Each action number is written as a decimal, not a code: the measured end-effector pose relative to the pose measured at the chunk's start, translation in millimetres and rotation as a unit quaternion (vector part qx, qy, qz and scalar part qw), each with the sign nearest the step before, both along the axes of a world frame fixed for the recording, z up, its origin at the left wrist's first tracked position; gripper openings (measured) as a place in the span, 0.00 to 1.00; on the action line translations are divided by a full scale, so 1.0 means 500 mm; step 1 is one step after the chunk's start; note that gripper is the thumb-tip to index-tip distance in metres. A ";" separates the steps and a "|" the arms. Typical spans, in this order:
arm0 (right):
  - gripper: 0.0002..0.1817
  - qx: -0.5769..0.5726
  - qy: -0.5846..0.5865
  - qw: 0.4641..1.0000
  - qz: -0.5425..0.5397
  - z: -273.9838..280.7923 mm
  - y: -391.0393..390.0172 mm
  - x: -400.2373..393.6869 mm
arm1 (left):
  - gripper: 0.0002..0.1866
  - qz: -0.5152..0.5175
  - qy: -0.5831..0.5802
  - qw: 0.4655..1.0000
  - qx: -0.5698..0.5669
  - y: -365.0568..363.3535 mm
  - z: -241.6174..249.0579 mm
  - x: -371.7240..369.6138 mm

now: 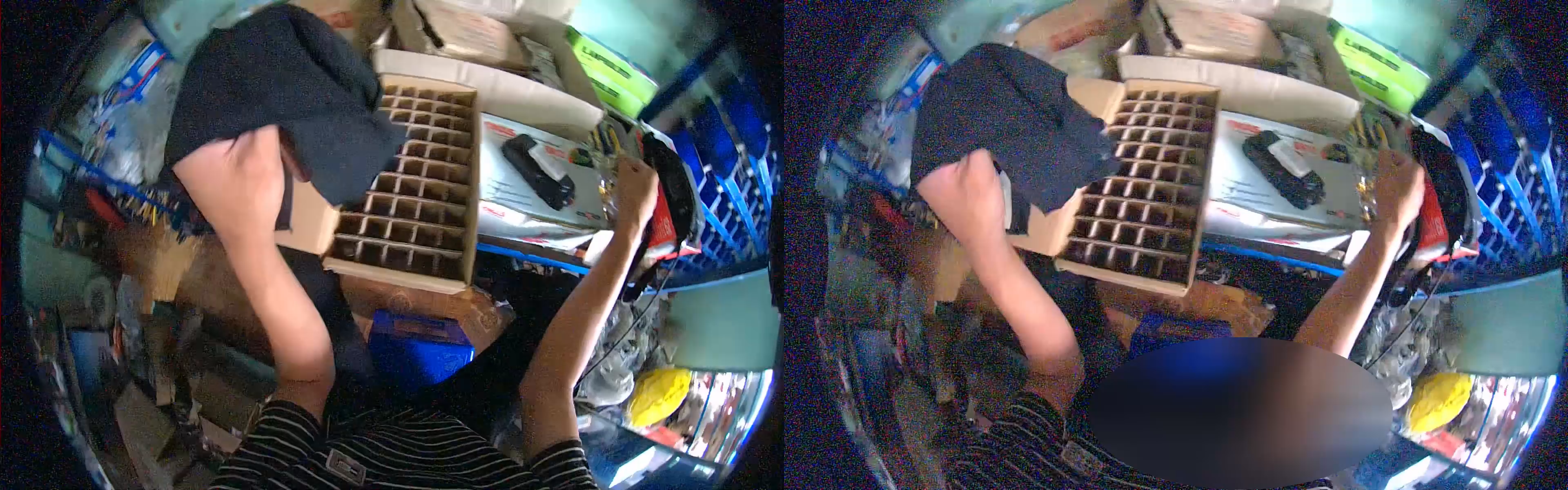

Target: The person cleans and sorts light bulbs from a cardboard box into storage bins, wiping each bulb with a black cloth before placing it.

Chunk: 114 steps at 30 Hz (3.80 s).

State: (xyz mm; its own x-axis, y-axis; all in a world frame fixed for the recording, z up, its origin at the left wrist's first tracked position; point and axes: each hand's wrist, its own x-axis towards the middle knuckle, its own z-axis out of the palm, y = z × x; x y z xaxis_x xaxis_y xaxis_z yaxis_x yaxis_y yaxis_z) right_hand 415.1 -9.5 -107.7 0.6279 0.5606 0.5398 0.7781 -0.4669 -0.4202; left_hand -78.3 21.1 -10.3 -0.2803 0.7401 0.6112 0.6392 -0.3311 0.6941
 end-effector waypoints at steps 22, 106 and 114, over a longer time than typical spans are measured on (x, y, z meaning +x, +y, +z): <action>0.09 -0.171 0.048 0.676 0.715 0.155 -0.038 -0.618 | 0.11 -0.109 -0.038 0.945 0.306 0.044 -0.020 -0.032; 0.13 0.379 0.234 0.737 0.508 0.239 -0.052 -0.428 | 0.17 -0.482 0.133 0.863 0.065 -0.026 0.109 0.258; 0.11 0.426 0.398 0.678 0.448 0.215 -0.058 -0.324 | 0.18 -0.506 0.269 0.818 0.051 0.016 0.177 0.382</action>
State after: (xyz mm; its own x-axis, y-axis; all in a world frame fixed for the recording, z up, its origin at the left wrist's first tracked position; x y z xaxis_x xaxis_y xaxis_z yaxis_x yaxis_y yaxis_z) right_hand 253.0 -38.7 -0.1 0.5234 0.6070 0.5980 -0.0429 0.7197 -0.6930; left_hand 112.6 29.0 78.1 0.7741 0.3638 0.5181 0.2052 -0.9184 0.3383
